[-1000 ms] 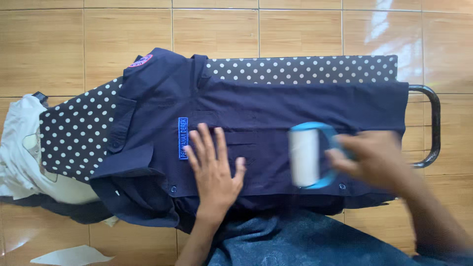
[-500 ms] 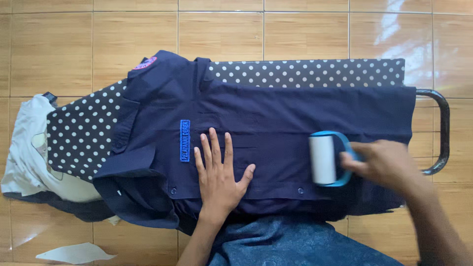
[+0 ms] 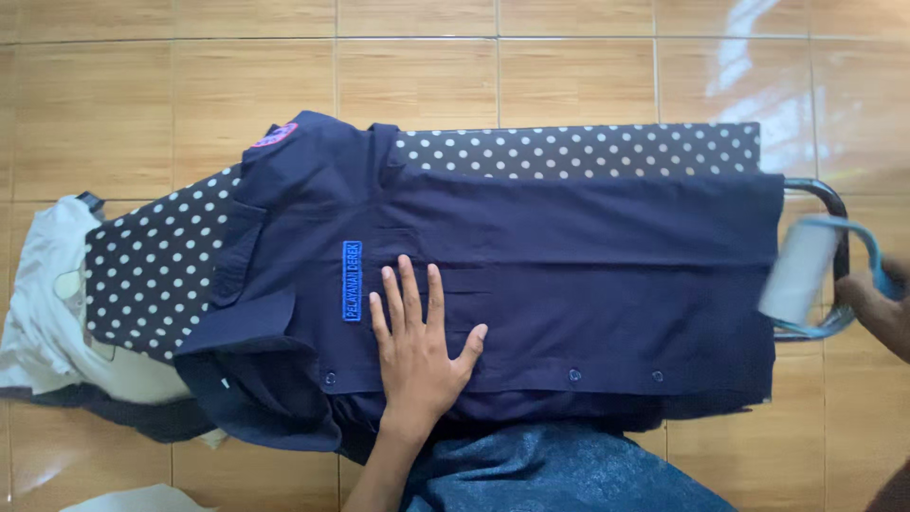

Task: The person lays a dark blue shirt on a polka-dotted ironing board and uses a lint roller to clean the fabric. They roll the adhesive tool over the shirt's body, sleeves, and collar, smoothing the material with their hands between passes.

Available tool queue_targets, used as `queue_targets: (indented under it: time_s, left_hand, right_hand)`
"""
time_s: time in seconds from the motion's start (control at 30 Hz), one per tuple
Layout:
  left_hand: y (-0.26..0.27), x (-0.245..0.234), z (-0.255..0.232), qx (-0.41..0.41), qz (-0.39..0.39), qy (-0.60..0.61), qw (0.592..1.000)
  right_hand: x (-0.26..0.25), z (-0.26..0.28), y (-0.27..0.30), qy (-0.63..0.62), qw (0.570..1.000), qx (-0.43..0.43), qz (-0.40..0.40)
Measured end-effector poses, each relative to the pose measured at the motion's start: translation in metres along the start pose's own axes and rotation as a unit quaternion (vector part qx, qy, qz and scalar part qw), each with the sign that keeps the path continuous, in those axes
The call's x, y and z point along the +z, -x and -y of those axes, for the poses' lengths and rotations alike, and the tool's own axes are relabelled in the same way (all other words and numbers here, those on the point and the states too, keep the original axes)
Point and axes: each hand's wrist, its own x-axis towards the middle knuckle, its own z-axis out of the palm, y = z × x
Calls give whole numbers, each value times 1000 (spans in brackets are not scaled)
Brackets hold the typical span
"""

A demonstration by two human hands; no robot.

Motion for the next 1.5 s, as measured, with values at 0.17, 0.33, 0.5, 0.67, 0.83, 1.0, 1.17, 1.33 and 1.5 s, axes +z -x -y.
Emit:
queue_targets:
  time_s: [0.17, 0.33, 0.5, 0.67, 0.83, 1.0, 1.17, 1.33, 1.5]
  left_hand:
    - [-7, -8, -2, -31, -12, 22, 999]
    - [-28, 1, 5, -105, -45, 5, 993]
    - [-23, 7, 7, -79, -65, -37, 994]
    - [-23, 10, 9, -76, -45, -46, 995]
    - [-21, 10, 9, -73, -51, -52, 995]
    - [-21, 8, 8, -71, -51, -55, 995]
    - [-17, 0, 1, -57, -56, 8, 997]
    - [2, 3, -29, -5, 3, 56, 998]
    - [2, 14, -35, -10, 22, 34, 999]
  right_hand:
    - [-7, 154, -11, 52, 986, -157, -31]
    - [14, 325, -39, 76, 957, -261, 103]
    - [34, 351, -58, 66, 945, -306, 93]
    - [26, 275, -73, 41, 975, -192, 107]
    - [11, 137, -73, 128, 986, -108, -5]
    - [2, 47, -64, 10, 997, 76, 16]
    - [-7, 53, -55, -79, 997, -16, -17]
    - [-10, 190, -13, -50, 985, -164, 11]
    - [19, 292, -13, 47, 952, -285, 98]
